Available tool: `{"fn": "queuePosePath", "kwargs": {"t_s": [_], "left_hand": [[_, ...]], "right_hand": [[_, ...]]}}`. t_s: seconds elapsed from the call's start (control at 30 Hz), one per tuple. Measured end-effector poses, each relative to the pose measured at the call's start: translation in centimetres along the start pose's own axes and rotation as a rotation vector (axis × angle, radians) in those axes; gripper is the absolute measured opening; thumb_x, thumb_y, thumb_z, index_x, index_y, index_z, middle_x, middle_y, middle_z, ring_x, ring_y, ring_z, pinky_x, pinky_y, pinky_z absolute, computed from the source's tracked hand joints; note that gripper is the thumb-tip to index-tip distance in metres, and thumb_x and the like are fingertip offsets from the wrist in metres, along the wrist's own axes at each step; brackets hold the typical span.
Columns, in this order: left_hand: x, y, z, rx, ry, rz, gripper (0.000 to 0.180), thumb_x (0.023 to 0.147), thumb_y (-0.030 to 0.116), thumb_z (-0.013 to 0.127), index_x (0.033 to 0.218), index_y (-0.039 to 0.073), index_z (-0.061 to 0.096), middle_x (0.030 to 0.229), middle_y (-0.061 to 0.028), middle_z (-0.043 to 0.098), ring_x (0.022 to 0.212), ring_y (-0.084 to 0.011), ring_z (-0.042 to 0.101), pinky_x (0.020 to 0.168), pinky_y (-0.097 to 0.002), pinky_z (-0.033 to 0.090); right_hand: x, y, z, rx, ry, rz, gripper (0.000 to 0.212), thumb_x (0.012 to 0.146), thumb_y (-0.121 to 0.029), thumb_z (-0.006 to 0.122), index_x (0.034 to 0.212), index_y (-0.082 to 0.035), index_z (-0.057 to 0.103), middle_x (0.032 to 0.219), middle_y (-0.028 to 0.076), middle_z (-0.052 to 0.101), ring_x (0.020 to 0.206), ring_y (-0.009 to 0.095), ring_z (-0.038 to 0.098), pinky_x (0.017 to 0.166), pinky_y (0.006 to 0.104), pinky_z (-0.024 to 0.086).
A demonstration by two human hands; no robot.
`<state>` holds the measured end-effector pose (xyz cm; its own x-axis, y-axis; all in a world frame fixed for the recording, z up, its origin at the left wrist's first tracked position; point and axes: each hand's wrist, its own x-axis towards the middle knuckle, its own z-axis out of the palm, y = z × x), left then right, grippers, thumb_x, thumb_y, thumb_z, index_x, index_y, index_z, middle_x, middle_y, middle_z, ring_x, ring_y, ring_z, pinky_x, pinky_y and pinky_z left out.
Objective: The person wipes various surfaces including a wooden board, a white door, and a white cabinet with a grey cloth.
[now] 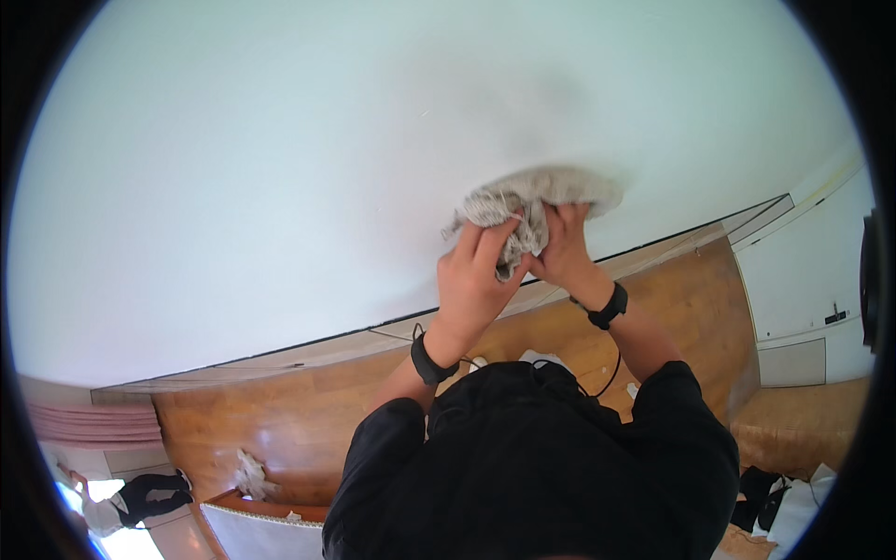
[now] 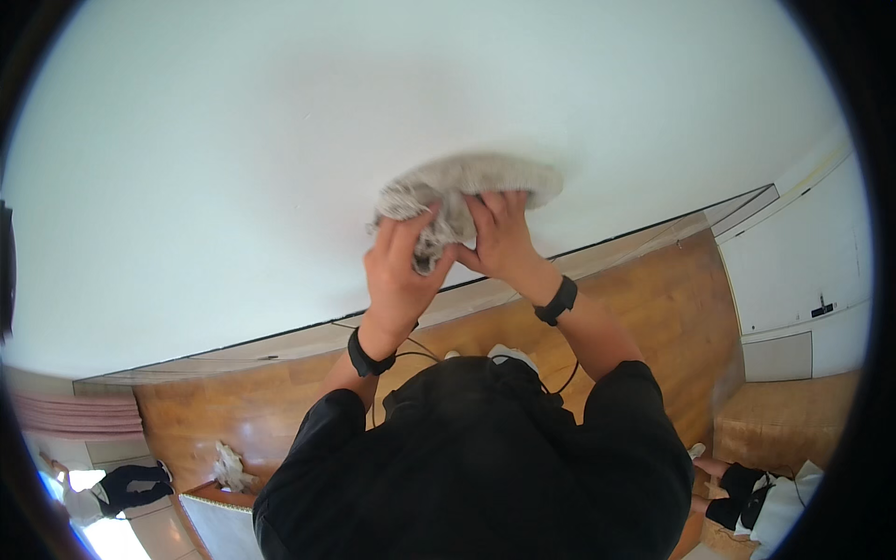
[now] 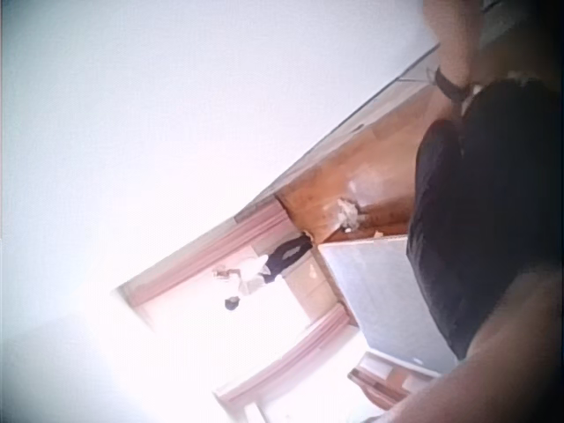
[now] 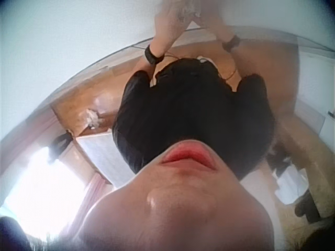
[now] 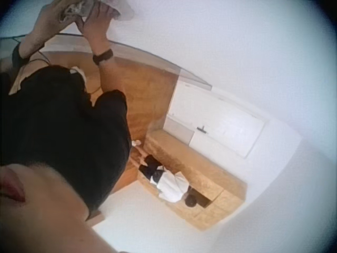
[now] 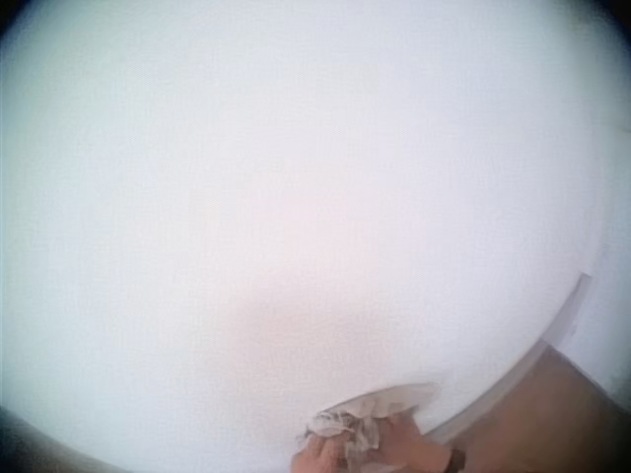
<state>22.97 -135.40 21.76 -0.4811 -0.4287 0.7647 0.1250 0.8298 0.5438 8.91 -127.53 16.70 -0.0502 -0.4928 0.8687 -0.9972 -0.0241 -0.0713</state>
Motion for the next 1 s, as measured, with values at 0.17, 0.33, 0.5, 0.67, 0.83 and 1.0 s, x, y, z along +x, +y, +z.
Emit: {"fn": "queuePosePath", "kwargs": {"t_s": [0.17,0.33,0.5,0.67,0.83,1.0], "left_hand": [[-5.0,-3.3,-0.9,0.137,-0.291,-0.217,0.037,0.062,0.011,0.067,0.097,0.008,0.055,0.082,-0.0103,0.054,0.066,-0.0269,0.057,0.054,-0.0328,0.048],[-2.8,-1.9,-7.5,0.276,-0.094,-0.133,0.041,0.064,0.005,0.063,0.103,0.005,0.051,0.092,-0.0129,0.055,0.075,-0.0277,0.056,0.064,-0.0296,0.047],[-0.6,-2.4,-12.9,0.278,0.592,-0.173,0.036,0.069,-0.002,0.048,0.105,-0.003,0.048,0.089,-0.012,0.052,0.084,-0.0208,0.05,0.074,-0.0283,0.042],[-4.4,-4.3,-13.7,0.274,0.685,-0.538,0.033,0.072,-0.001,0.046,0.105,-0.005,0.045,0.09,-0.0111,0.051,0.08,-0.0182,0.049,0.072,-0.0277,0.042],[-12.0,-7.2,-11.9,0.327,0.378,-0.782,0.032,0.073,-0.002,0.047,0.105,-0.005,0.042,0.09,-0.0145,0.052,0.077,-0.0216,0.052,0.069,-0.0309,0.043],[-18.3,-10.3,-6.1,0.353,0.182,-0.975,0.027,0.074,0.005,0.052,0.098,-0.004,0.044,0.093,-0.0234,0.051,0.081,-0.0371,0.052,0.068,-0.0397,0.043]], "right_hand": [[-5.3,-2.5,2.3,-0.018,-0.352,0.023,0.063,0.067,-0.033,0.064,0.114,0.003,0.043,0.121,0.015,0.033,0.111,0.037,0.029,0.091,0.0522,0.023],[1.5,-7.0,3.4,0.063,-0.338,-0.047,0.06,0.065,-0.031,0.065,0.115,-0.006,0.045,0.117,0.007,0.043,0.108,0.026,0.038,0.089,0.0392,0.03],[12.4,-15.2,6.3,0.228,-0.131,-0.151,0.05,0.071,-0.032,0.06,0.116,-0.014,0.048,0.113,-0.005,0.049,0.094,0.014,0.049,0.066,0.0295,0.041],[8.7,-17.9,9.7,0.459,-0.314,-0.076,0.046,0.076,-0.023,0.054,0.121,-0.017,0.044,0.106,-0.003,0.056,0.082,0.013,0.057,0.057,0.0261,0.046],[1.2,-16.3,11.2,0.562,-0.737,-0.019,0.041,0.079,-0.018,0.049,0.12,-0.016,0.044,0.104,0.001,0.058,0.087,0.015,0.058,0.057,0.0297,0.049],[-7.7,-14.3,13.2,0.489,-0.907,0.063,0.039,0.078,-0.016,0.049,0.117,-0.014,0.046,0.108,0.001,0.056,0.089,0.017,0.057,0.062,0.0301,0.048]]}}
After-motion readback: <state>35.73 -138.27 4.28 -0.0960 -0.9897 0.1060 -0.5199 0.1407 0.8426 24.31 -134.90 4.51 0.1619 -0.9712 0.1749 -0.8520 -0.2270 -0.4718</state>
